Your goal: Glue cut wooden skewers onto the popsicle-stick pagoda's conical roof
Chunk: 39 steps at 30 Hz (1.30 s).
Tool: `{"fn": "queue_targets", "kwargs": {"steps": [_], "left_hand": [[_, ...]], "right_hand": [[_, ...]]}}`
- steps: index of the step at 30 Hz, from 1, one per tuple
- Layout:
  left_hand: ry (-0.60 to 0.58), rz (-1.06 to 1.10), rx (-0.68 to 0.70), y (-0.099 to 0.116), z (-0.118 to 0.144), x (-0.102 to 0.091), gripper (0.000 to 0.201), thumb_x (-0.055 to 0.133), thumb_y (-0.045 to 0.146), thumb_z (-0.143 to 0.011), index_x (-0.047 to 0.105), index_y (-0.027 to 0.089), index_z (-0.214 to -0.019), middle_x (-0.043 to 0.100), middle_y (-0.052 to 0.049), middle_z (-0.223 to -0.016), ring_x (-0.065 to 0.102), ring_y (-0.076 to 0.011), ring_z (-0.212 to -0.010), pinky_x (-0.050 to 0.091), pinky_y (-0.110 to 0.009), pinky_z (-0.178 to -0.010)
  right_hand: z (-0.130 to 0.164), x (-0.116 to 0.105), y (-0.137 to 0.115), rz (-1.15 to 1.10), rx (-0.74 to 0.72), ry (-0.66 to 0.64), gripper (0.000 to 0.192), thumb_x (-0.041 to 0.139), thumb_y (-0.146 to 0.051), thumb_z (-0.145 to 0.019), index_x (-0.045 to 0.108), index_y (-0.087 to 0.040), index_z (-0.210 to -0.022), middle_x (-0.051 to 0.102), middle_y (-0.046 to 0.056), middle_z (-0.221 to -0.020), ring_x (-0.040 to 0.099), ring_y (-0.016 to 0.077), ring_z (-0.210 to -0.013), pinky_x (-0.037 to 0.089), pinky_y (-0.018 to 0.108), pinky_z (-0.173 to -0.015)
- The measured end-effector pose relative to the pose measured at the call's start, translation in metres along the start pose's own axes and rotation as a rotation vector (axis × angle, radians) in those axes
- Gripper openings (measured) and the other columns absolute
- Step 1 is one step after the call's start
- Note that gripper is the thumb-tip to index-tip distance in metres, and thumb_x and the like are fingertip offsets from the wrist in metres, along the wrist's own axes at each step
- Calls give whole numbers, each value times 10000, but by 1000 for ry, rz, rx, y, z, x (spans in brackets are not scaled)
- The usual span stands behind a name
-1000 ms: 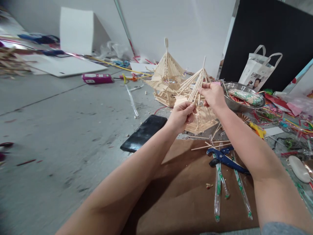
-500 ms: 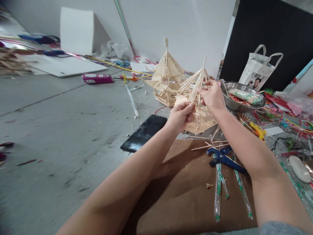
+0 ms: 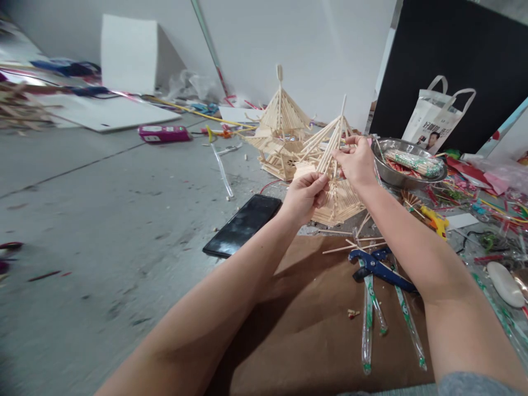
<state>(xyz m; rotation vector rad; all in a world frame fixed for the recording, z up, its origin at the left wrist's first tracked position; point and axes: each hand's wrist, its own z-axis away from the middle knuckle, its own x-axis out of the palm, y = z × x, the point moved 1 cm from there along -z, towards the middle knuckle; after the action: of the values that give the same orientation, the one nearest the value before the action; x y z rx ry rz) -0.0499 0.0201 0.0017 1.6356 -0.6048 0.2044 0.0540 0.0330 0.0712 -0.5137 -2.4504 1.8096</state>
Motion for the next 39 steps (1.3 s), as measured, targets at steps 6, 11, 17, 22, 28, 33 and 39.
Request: {"fn": "queue_targets", "kwargs": {"steps": [6, 11, 17, 22, 28, 33, 39], "left_hand": [[9, -3, 15, 2, 0, 1, 276, 670, 339, -657, 476, 148, -614, 485, 68, -484, 325, -3, -294, 210, -176, -315], [9, 3, -3, 4, 1, 1, 260, 685, 318, -629, 491, 146, -623, 488, 69, -484, 339, -4, -297, 216, -173, -318], [-3, 30, 4, 3, 1, -1, 246, 700, 292, -611, 507, 141, -639, 499, 63, -484, 352, -12, -293, 210, -175, -311], [1, 37, -8, 4, 2, 0, 279, 690, 345, -626, 495, 145, -628, 501, 59, -498, 345, -7, -292, 207, -177, -310], [-50, 67, -12, 6, 4, 1, 320, 688, 373, -626, 454, 157, -600, 477, 69, -482, 353, -11, -303, 201, -176, -319], [-58, 77, 73, 1, 14, 1, 305, 653, 403, -661, 456, 173, -633, 469, 75, -482, 319, -10, -318, 197, -178, -338], [-216, -230, 190, -10, 35, 17, 313, 572, 461, -725, 493, 164, -668, 455, 67, -467, 323, -18, -360, 223, -174, -367]], "right_hand": [[-1, 0, 0, 7, -1, 3, 325, 618, -201, -676, 321, -234, -802, 457, -73, -616, 363, 21, -337, 254, 193, -291], [-2, -1, -1, 14, 9, 19, 337, 631, -192, -661, 325, -234, -797, 462, -78, -606, 369, 28, -334, 264, 200, -291], [-3, -1, -1, 34, 13, 13, 352, 644, -215, -646, 328, -234, -802, 470, -61, -632, 393, 43, -359, 259, 210, -302], [0, 0, -5, 51, 30, 18, 317, 621, -175, -658, 342, -223, -802, 471, -53, -644, 384, 36, -345, 268, 218, -303], [0, -7, 0, 56, -8, -28, 309, 644, -225, -646, 377, -228, -804, 516, -56, -623, 400, 39, -339, 296, 206, -302], [18, -38, -3, 147, -217, 57, 128, 563, -292, -740, 464, -212, -756, 563, -13, -692, 440, 45, -394, 352, 214, -352], [67, -74, -4, 80, -256, -136, 229, 552, -412, -772, 529, -215, -886, 557, -29, -687, 428, 38, -396, 354, 208, -379]]}}
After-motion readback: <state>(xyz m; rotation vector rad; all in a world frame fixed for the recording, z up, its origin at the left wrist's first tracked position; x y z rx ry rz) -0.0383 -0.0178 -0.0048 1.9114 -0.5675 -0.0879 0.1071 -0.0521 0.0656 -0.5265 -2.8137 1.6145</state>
